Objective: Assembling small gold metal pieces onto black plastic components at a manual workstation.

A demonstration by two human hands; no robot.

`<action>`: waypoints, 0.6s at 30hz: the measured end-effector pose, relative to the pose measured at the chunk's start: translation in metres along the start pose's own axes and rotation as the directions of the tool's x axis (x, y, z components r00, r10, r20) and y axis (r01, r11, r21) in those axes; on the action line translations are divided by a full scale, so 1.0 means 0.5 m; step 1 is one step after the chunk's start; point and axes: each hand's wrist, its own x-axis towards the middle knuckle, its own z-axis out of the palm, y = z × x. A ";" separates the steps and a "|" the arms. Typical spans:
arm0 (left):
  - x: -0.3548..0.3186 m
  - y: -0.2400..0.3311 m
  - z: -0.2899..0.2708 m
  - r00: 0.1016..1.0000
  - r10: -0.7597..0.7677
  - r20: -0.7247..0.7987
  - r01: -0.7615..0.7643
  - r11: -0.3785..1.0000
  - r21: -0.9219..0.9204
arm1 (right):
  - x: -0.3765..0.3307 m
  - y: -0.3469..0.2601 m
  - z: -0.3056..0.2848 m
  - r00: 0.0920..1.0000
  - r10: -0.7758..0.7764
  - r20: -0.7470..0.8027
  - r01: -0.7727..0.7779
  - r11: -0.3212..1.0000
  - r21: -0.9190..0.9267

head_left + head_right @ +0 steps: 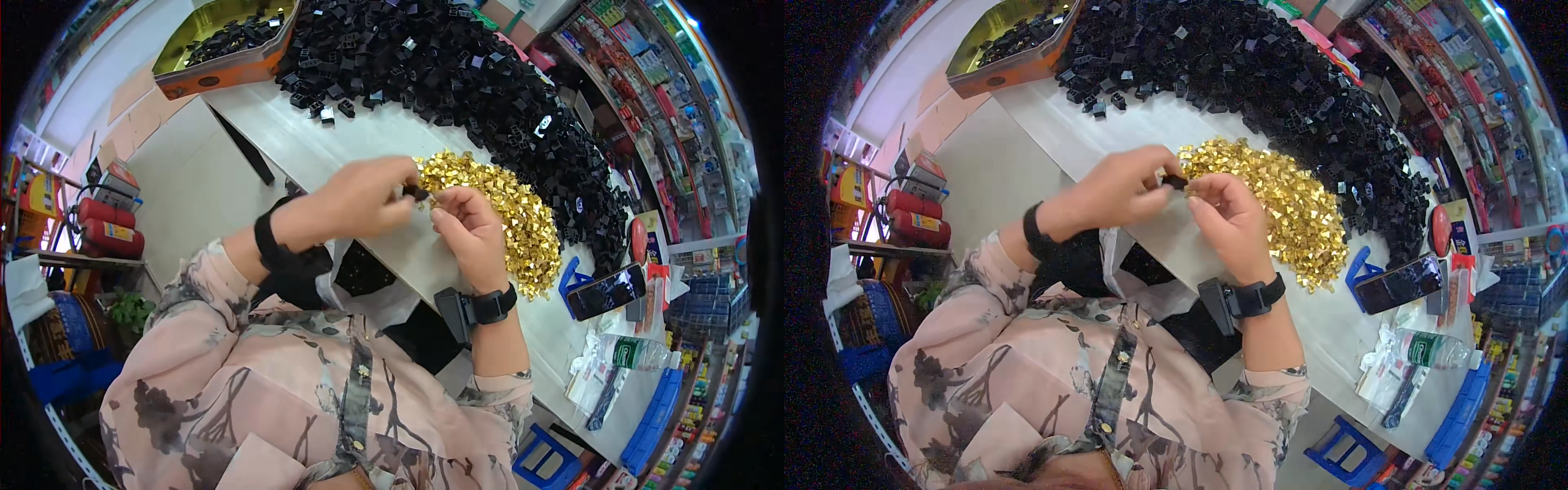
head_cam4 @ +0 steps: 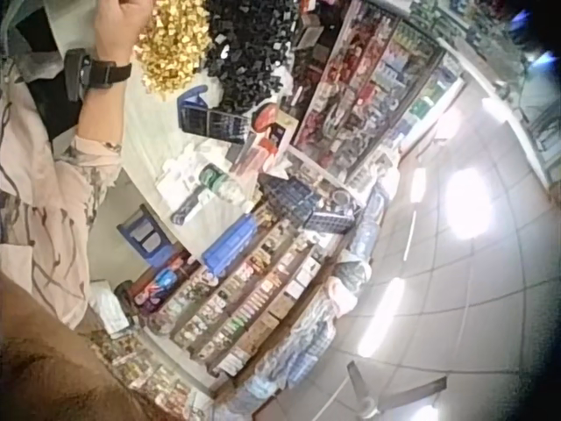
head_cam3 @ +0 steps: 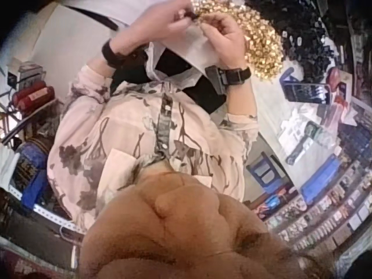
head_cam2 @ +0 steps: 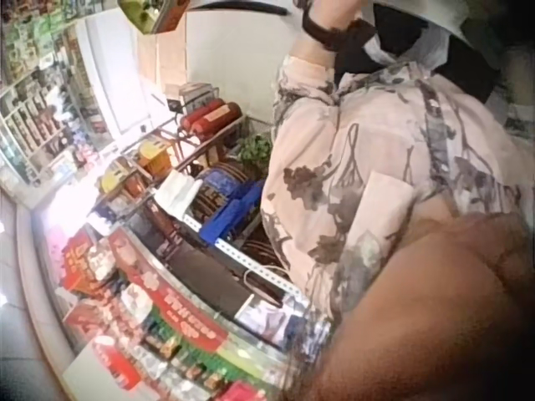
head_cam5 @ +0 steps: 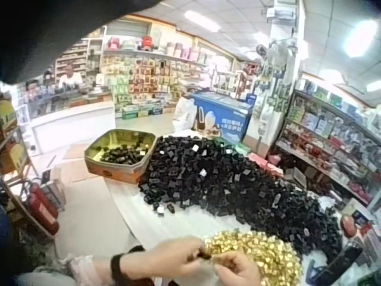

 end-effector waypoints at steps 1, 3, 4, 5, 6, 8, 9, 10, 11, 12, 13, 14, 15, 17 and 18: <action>-0.003 0.006 0.017 0.997 -0.071 0.033 0.074 0.993 -0.091 | -0.001 0.000 0.002 1.000 -0.013 0.029 0.013 1.000 0.009; -0.008 0.008 0.032 0.988 -0.138 0.074 0.149 0.972 -0.181 | -0.001 -0.001 0.001 0.998 -0.025 0.055 0.024 1.000 0.017; -0.011 0.007 0.035 0.990 -0.131 0.045 0.138 0.968 -0.210 | 0.000 -0.003 0.000 0.998 0.016 0.055 -0.017 1.000 0.015; -0.014 0.006 0.037 0.992 -0.124 0.020 0.125 0.963 -0.238 | 0.000 -0.005 0.000 0.997 0.058 0.052 -0.058 0.998 0.014; -0.016 0.005 0.039 0.993 -0.118 -0.006 0.113 0.958 -0.265 | 0.000 -0.006 0.000 0.994 0.099 0.049 -0.100 0.995 0.015; -0.017 -0.002 0.045 0.995 -0.091 -0.026 0.081 0.958 -0.275 | 0.001 -0.007 -0.001 0.994 0.102 0.034 -0.103 0.994 0.029; -0.016 -0.005 0.047 0.996 -0.066 -0.053 0.048 0.958 -0.282 | 0.001 -0.007 -0.001 0.994 0.103 0.024 -0.104 0.994 0.042; -0.015 -0.004 0.046 0.996 -0.041 -0.082 0.016 0.957 -0.289 | 0.002 -0.007 -0.002 0.994 0.104 0.017 -0.105 0.993 0.052; -0.016 -0.001 0.045 0.996 -0.042 -0.081 0.017 0.957 -0.289 | 0.002 -0.007 -0.003 0.994 0.106 0.017 -0.106 0.993 0.053; -0.018 0.002 0.043 0.996 -0.085 -0.032 0.070 0.945 -0.320 | 0.003 -0.007 -0.003 0.994 0.112 0.019 -0.113 0.991 0.065; -0.018 0.008 0.040 0.992 -0.126 0.019 0.124 0.929 -0.348 | 0.003 -0.007 -0.003 0.993 0.118 0.022 -0.119 0.990 0.077; -0.019 0.011 0.038 0.984 -0.164 0.070 0.178 0.910 -0.373 | 0.003 -0.007 -0.003 0.992 0.124 0.024 -0.126 0.988 0.089; -0.021 0.009 0.038 0.984 -0.167 0.069 0.180 0.910 -0.373 | 0.003 -0.008 0.000 0.992 0.125 0.027 -0.127 0.988 0.089; -0.026 0.002 0.041 0.985 -0.155 0.068 0.169 0.926 -0.337 | 0.003 -0.011 0.004 0.989 0.145 0.008 -0.145 0.988 0.058; -0.028 -0.001 0.042 0.986 -0.150 0.068 0.164 0.934 -0.318 | 0.003 -0.012 0.006 0.988 0.154 -0.002 -0.154 0.987 0.043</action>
